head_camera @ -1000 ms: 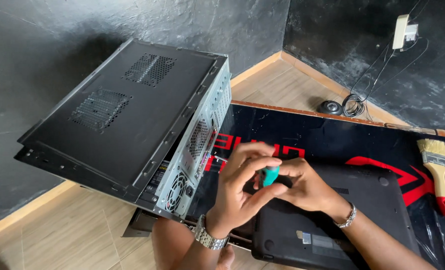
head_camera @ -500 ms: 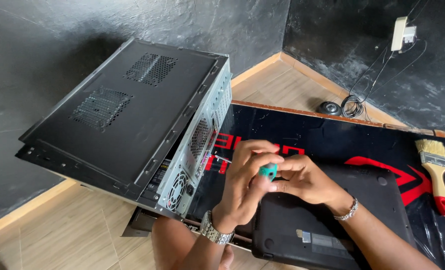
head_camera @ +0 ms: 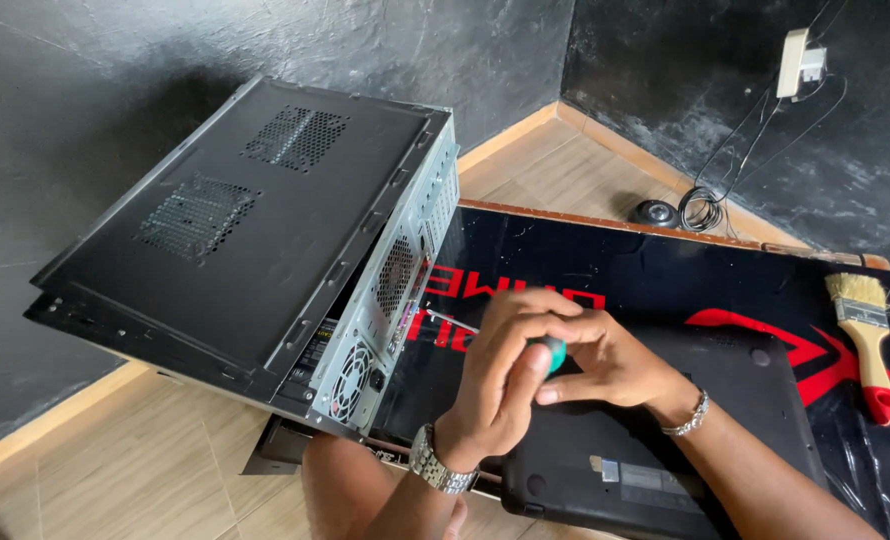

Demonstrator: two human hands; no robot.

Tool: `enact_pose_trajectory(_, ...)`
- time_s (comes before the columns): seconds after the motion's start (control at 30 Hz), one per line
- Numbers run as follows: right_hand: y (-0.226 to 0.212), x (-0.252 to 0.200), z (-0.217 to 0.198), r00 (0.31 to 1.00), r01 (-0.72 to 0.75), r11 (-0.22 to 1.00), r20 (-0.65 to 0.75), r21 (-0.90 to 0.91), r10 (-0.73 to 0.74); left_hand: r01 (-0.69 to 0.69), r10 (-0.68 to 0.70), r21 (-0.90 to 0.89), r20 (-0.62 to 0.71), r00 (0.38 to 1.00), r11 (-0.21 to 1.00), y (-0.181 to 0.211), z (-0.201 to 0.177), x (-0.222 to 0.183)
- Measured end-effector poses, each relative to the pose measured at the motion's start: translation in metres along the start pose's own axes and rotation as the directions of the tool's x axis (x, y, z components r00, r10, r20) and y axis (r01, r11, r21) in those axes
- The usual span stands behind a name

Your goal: Fastening the bottom cover of a laptop using a manual screwdriver and cleaning it with a cloth.

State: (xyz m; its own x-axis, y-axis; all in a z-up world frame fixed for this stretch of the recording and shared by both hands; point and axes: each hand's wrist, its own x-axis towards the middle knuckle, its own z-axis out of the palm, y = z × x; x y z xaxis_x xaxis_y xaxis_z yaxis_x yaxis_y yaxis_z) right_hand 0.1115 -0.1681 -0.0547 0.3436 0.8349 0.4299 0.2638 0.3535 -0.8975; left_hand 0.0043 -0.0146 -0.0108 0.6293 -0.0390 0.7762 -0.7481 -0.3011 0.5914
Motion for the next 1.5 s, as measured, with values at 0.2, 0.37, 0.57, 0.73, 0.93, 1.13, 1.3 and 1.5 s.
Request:
enact_pose_trajectory(0.2, 0.019, -0.007, 0.004, 0.982, -0.030, 0.993, -0.191, -0.118, 0.007, 0.010, -0.019, 0.104, 0.088, 0.996, 0.995, 0.001, -0.001, 0.002)
enact_pose_trajectory(0.37, 0.007, -0.005, -0.002, 0.971, -0.105, 0.994, -0.220, -0.032, 0.096, 0.120, -0.123, 0.117, 0.013, 0.992, 0.986, 0.011, 0.001, -0.009)
enact_pose_trajectory(0.57, -0.053, -0.031, -0.037, 0.865, -0.040, 0.993, -0.502, -0.114, -0.022, 0.044, -0.023, 0.249, -0.086, 0.996, 0.968, 0.042, 0.032, -0.072)
enact_pose_trajectory(0.73, -0.082, -0.115, -0.029, 0.698, 0.005, 0.977, -0.699, -0.215, -0.157, -0.230, 0.104, 0.314, 0.371, 0.923, 0.921, 0.016, 0.111, -0.148)
enact_pose_trajectory(0.93, -0.071, -0.234, 0.027, 0.352, -0.088, 0.981, -0.927, -0.170, -0.129, -0.236, 0.080, 0.430, 0.350, 0.933, 0.872, 0.006, 0.135, -0.127)
enact_pose_trajectory(1.13, -0.102, -0.269, 0.077, -0.019, -0.269, 0.953, -0.990, 0.140, 0.141, -0.365, 0.108, 0.393, 0.542, 0.833, 0.844, -0.009, 0.107, -0.130)
enact_pose_trajectory(1.3, -0.095, -0.310, 0.092, 0.037, -0.400, 0.916, -0.999, -0.023, -0.009, -0.382, 0.098, 0.351, 0.614, 0.783, 0.855, 0.001, 0.059, -0.127)
enact_pose_trajectory(1.5, -0.132, -0.212, 0.100, 0.018, -0.717, 0.680, -0.980, -0.151, -0.199, -0.295, 0.001, 0.415, 0.579, 0.815, 0.860, 0.030, 0.056, -0.117)
